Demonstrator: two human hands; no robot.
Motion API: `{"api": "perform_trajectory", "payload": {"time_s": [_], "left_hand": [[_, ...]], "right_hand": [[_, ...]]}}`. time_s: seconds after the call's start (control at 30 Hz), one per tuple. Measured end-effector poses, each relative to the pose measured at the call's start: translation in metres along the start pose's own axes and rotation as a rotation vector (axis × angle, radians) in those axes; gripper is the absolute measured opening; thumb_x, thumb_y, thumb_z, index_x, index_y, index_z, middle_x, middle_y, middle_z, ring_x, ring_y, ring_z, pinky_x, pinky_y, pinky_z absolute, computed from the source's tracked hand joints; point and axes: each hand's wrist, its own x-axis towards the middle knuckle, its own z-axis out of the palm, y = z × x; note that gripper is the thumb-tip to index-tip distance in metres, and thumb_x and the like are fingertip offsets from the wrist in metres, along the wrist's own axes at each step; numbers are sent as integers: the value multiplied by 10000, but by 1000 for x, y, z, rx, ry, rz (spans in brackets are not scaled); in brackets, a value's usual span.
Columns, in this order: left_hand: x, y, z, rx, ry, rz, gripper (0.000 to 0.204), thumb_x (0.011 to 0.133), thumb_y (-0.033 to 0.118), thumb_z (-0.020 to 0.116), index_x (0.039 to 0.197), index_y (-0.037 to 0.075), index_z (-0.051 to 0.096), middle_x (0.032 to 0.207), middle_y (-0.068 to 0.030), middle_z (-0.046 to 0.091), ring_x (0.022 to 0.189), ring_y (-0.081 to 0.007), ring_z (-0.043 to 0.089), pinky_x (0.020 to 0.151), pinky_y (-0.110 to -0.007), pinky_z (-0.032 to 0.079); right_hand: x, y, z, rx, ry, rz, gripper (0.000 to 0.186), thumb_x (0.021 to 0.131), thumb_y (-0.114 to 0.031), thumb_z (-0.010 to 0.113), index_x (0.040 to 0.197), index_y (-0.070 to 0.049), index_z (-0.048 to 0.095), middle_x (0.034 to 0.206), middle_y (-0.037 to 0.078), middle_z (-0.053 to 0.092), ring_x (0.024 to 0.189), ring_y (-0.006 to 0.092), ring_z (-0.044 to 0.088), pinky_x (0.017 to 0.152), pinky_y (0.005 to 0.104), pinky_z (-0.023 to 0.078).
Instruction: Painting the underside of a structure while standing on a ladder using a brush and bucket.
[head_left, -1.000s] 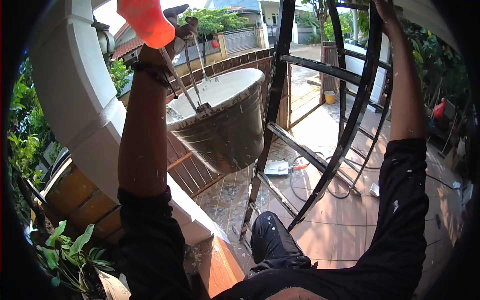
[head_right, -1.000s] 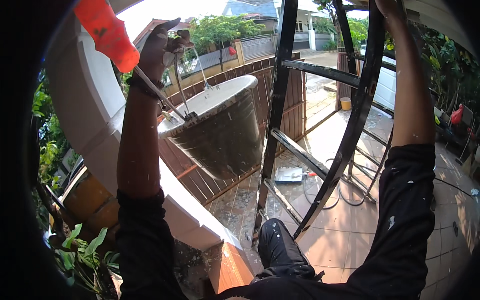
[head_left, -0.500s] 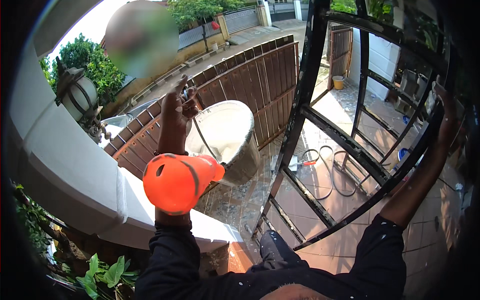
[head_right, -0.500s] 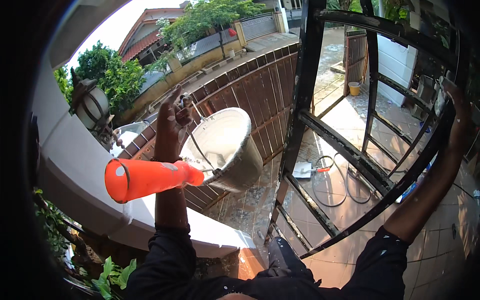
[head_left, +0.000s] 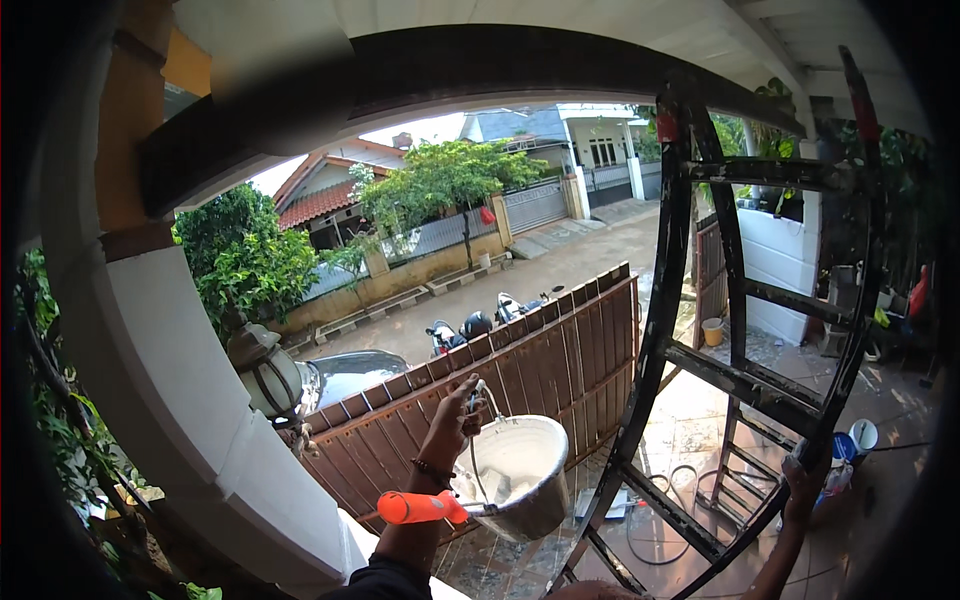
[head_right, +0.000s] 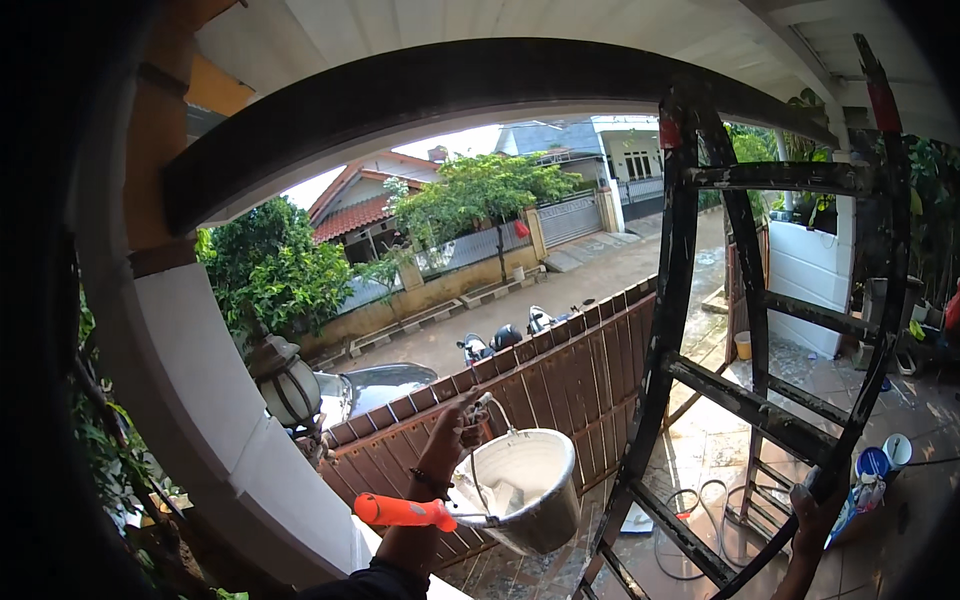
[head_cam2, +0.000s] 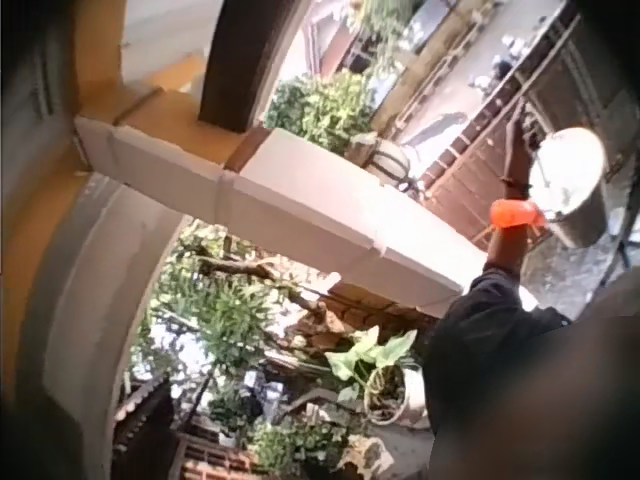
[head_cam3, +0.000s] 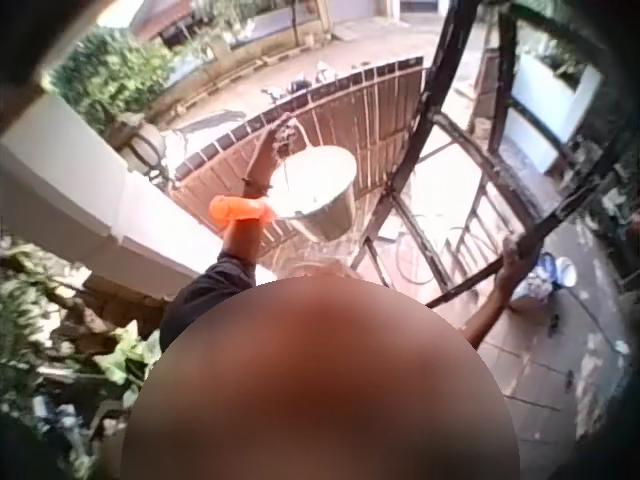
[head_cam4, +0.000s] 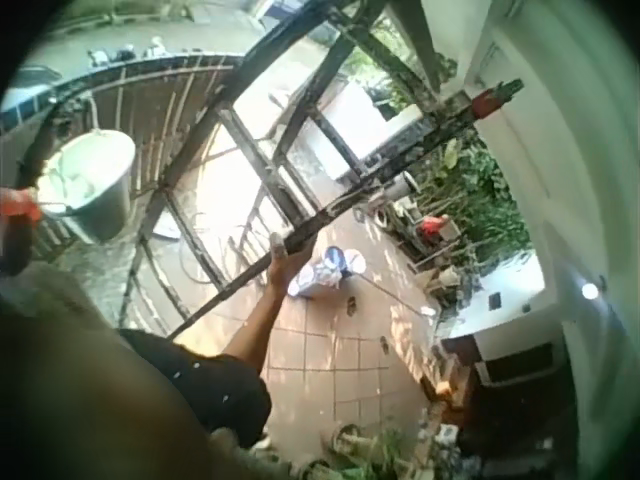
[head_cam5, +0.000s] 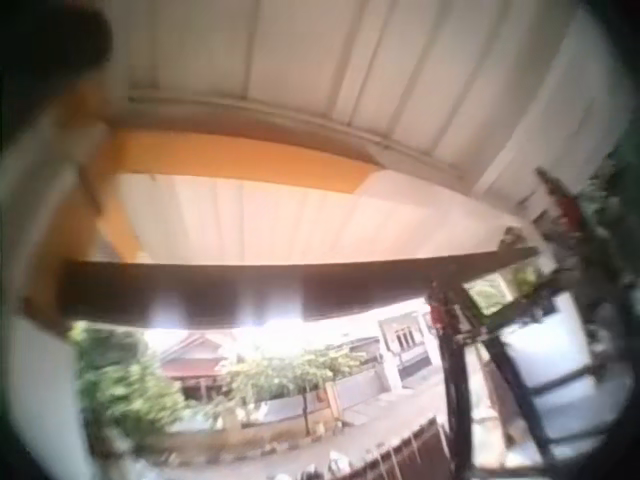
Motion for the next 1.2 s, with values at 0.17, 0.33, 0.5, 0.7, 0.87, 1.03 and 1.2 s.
{"api": "perform_trajectory", "payload": {"time_s": [0.17,0.33,0.5,0.7,0.87,1.03,1.2], "left_hand": [[1,-4,-25,41,-77,-30,410,930,522,654,822,150,522,632,72,447,459,-29,318,437,-215,231],[4,-2,-27,6,-149,-51,387,941,509,642,829,150,548,599,89,416,435,-32,288,415,-214,199],[-16,10,-19,43,-130,-42,345,950,502,635,818,189,573,656,76,470,477,-46,311,464,-234,226],[-46,49,-4,11,-29,-10,403,936,470,674,741,177,477,593,73,409,425,-40,264,413,-246,175],[-70,87,9,27,69,77,332,929,460,689,891,164,544,607,74,423,424,-23,301,400,-206,179],[-87,115,7,89,23,277,399,921,480,686,939,91,598,637,46,468,442,-33,347,405,-201,231],[-76,132,-21,103,-94,99,496,941,476,653,1027,-12,623,718,-28,543,450,-52,353,412,-201,249]], "right_hand": [[6,-8,21,15,4,55,831,766,-163,689,1520,-58,357,1374,48,462,1187,205,458,1008,333,396],[8,-11,35,-73,86,32,785,789,-104,617,1523,-41,346,1364,67,478,1175,213,479,1004,306,395],[-4,-36,65,-398,400,-39,666,813,-37,533,1463,15,397,1278,182,574,1060,281,569,954,344,431],[-10,-108,87,-391,384,-25,325,775,-65,581,1082,19,515,836,110,534,777,245,530,742,396,449],[-11,-118,86,-462,321,-54,253,791,-98,618,1007,-2,525,803,145,569,752,319,587,730,431,467],[2,-100,88,-571,323,-79,237,814,-147,658,978,-34,529,780,177,617,766,391,642,705,457,481],[9,-114,87,-617,345,-36,261,817,-215,668,949,-22,553,763,202,655,763,400,675,701,459,508]]}}
